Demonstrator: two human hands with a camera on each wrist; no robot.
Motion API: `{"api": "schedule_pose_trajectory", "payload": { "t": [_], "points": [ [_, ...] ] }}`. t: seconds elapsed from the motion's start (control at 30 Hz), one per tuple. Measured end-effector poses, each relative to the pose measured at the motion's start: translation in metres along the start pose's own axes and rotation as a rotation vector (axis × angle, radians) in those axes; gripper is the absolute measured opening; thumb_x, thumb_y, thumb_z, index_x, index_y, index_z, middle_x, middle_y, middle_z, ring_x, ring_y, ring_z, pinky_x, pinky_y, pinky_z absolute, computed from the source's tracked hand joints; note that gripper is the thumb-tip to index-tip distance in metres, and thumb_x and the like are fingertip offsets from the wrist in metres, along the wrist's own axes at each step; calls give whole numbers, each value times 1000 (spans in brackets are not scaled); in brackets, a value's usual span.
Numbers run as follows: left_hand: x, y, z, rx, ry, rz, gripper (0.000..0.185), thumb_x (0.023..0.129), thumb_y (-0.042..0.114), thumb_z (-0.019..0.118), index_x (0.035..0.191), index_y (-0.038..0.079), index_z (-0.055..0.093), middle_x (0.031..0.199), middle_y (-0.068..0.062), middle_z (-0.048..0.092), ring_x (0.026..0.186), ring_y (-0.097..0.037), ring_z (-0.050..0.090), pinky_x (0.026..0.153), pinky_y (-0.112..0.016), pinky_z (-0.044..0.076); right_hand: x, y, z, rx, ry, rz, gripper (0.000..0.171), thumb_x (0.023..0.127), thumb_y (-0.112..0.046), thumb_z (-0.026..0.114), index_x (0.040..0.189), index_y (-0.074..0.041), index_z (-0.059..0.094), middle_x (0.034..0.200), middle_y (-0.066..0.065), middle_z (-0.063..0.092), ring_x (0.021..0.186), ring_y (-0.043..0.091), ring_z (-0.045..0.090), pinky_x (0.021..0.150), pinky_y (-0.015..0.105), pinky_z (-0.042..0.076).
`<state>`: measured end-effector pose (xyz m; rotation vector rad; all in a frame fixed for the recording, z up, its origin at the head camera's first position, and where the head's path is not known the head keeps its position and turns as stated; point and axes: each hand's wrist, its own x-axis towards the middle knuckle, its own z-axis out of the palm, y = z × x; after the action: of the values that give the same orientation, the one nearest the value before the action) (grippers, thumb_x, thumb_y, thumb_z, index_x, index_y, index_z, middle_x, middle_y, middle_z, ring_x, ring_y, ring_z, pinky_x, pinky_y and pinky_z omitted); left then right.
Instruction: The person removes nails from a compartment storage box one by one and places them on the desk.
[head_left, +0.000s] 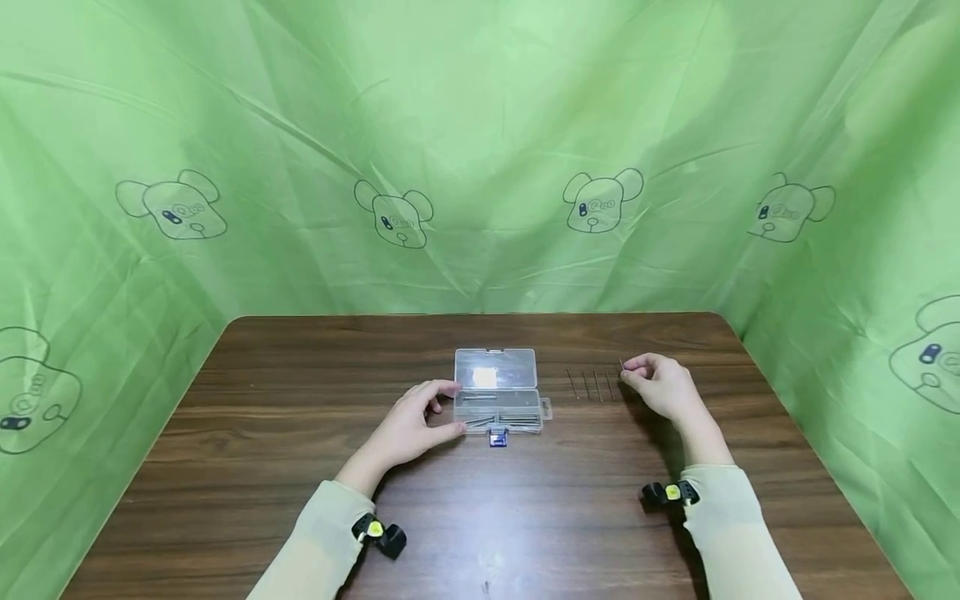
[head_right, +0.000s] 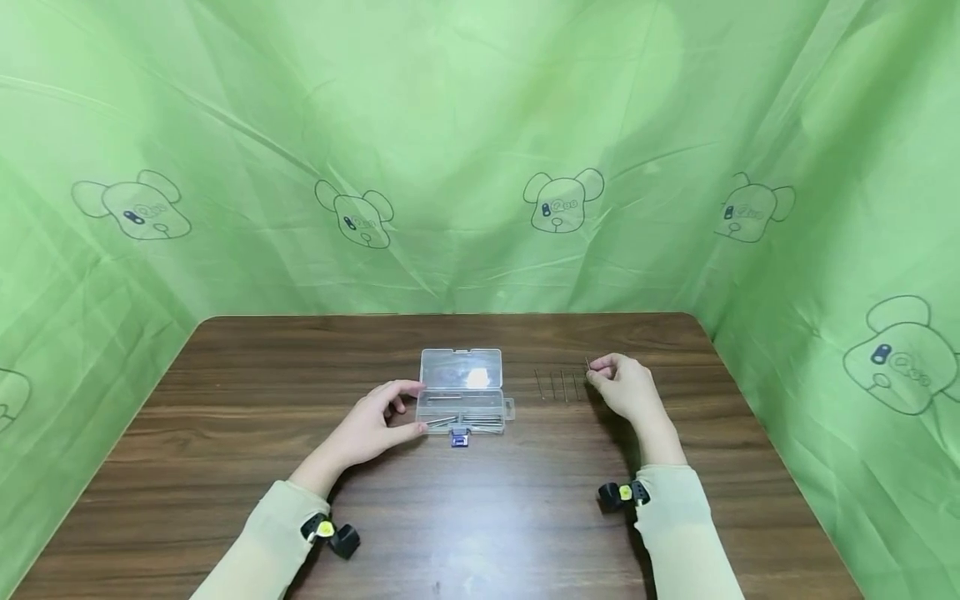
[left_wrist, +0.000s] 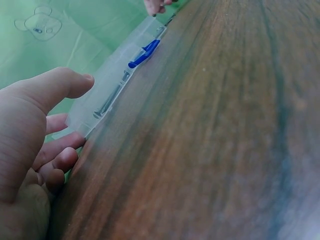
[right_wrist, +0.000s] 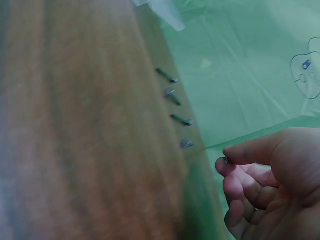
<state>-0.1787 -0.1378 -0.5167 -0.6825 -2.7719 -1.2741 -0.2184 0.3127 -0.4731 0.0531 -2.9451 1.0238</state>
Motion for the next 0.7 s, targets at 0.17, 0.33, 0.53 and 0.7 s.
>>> {"api": "schedule_pose_trajectory", "payload": {
  "t": [0.17, 0.33, 0.53, 0.7],
  "points": [
    [-1, 2, -2, -5, -6, 1, 64, 91, 34, 91, 147, 16, 66, 131, 3, 70, 101, -14, 60, 91, -38, 49, -2, 6, 6, -13, -26, 32, 25, 104, -24, 73, 116, -3, 77, 94, 3, 78, 89, 18, 67, 87, 42, 49],
    [-1, 2, -2, -4, -7, 0, 64, 91, 33, 91, 147, 16, 66, 130, 2, 70, 101, -15, 60, 90, -37, 49, -3, 7, 10, -28, -25, 57, 22, 101, -26, 75, 108, -5, 78, 88, 1, 75, 83, 16, 65, 83, 40, 49],
    [0, 1, -2, 2, 1, 7, 63, 90, 33, 91, 146, 17, 67, 129, 3, 70, 101, -15, 61, 91, -38, 49, -3, 7, 10, -48, -42, 75, 22, 99, -28, 77, 103, -7, 76, 87, 0, 73, 81, 16, 64, 82, 39, 49],
    [0, -1, -1, 6, 5, 12, 63, 90, 34, 91, 146, 18, 67, 129, 5, 70, 101, -14, 61, 90, -38, 49, -3, 8, 11, -50, -55, 83, 24, 98, -30, 77, 101, -7, 76, 91, 3, 75, 84, 17, 67, 83, 41, 51]
  ]
}}
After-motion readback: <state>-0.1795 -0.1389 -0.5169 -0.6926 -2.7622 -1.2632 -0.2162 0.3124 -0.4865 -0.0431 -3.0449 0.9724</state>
